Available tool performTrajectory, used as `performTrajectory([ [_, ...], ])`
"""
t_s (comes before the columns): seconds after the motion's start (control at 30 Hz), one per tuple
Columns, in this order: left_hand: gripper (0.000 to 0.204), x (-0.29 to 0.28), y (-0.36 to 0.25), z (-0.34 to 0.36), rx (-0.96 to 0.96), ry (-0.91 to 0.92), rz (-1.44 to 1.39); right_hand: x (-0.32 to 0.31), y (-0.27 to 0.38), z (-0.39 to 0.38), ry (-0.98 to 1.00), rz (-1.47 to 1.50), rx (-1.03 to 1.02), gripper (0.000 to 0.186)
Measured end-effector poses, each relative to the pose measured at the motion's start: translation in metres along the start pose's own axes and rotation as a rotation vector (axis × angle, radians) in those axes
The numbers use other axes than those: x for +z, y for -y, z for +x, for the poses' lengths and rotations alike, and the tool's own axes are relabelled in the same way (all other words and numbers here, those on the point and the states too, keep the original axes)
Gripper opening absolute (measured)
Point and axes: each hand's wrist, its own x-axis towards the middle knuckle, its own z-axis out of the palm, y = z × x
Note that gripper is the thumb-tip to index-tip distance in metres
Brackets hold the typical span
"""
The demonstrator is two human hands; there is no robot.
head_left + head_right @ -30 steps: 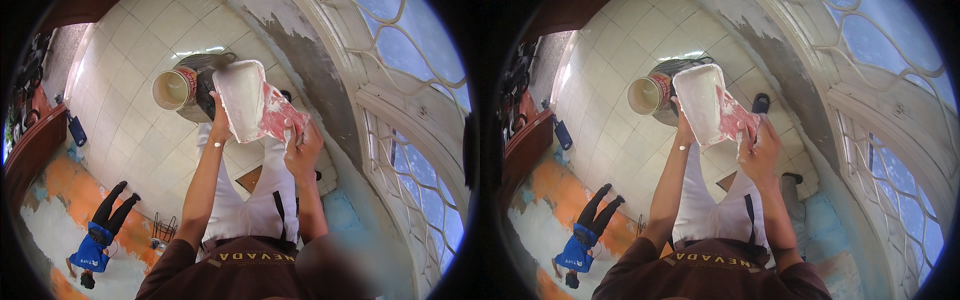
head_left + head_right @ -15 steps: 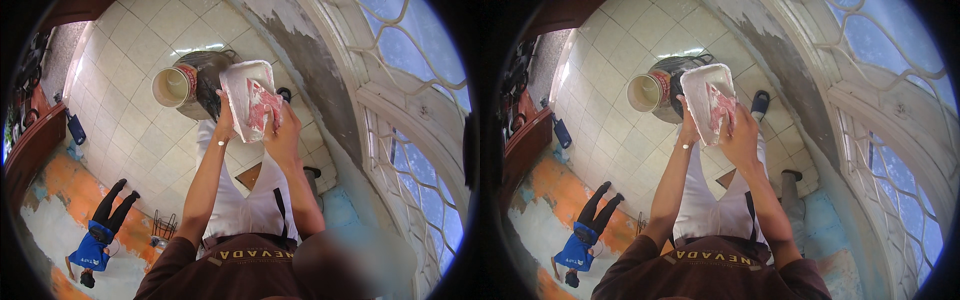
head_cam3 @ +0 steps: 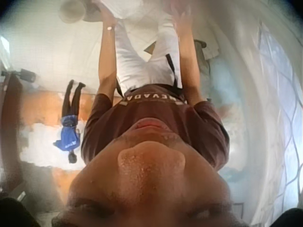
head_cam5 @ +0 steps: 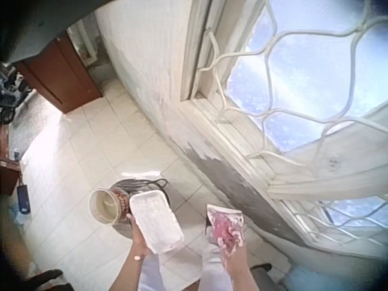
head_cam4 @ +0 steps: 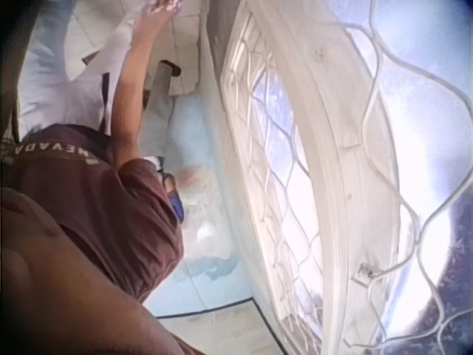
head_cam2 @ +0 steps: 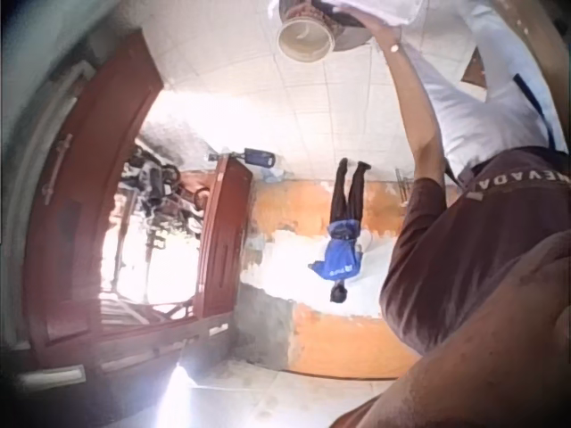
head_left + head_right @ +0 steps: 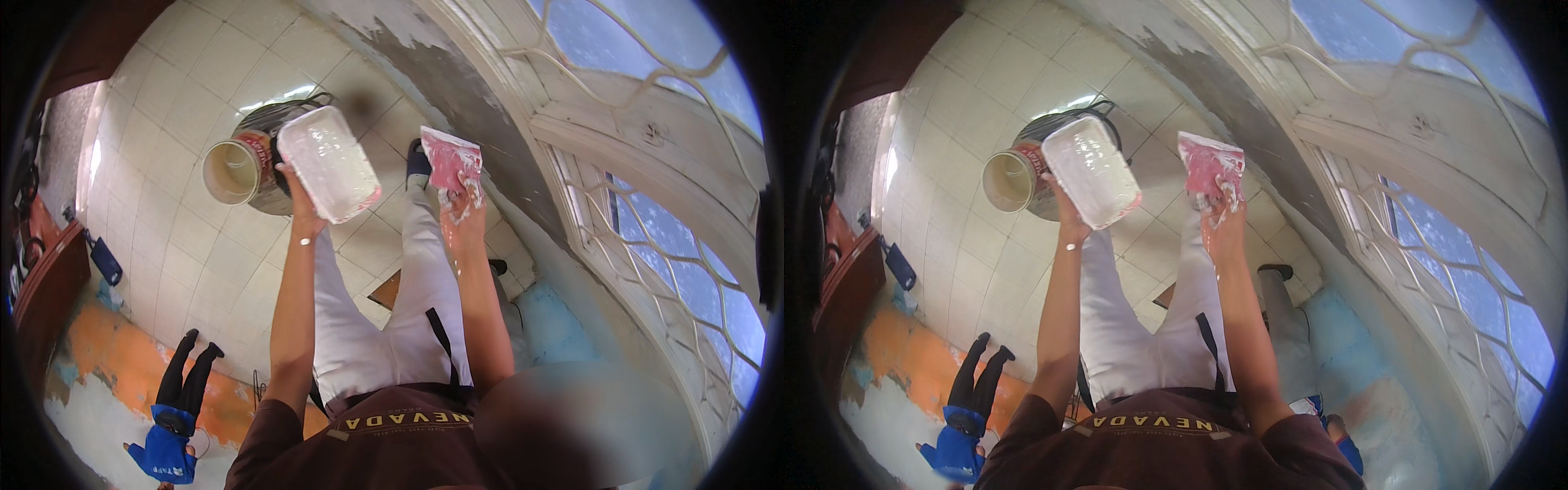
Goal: The person applies plaster to a wall using a putty knife, taking plaster from a small plastic container.
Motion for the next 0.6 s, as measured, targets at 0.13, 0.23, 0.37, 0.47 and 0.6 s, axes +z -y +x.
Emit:
performTrajectory([
  [0.13, 0.093, 0.008, 0.003, -0.005, -0.022, -0.019, -0.004, -0.022, 0.010, 0.045, -0.050, 0.225, 0.022, 0.018],
  [0.23, 0.093, 0.018, 0.009, -0.010, -0.025, -0.054, 0.032, -0.017, 0.023, 0.072, -0.122, 0.238, 0.034, 0.018],
  [0.37, 0.090, 0.016, 0.019, -0.012, -0.045, -0.019, 0.031, 0.012, 0.054, 0.093, -0.090, 0.426, 0.024, 0.024],
  [0.47, 0.091, 0.020, 0.025, -0.014, -0.039, 0.023, 0.079, 0.029, 0.085, 0.092, 0.111, 0.599, 0.030, 0.030],
  [0.6, 0.092, 0.039, 0.024, -0.021, -0.042, 0.015, 0.112, 0.037, 0.087, 0.073, 0.074, 0.497, -0.105, 0.034],
])
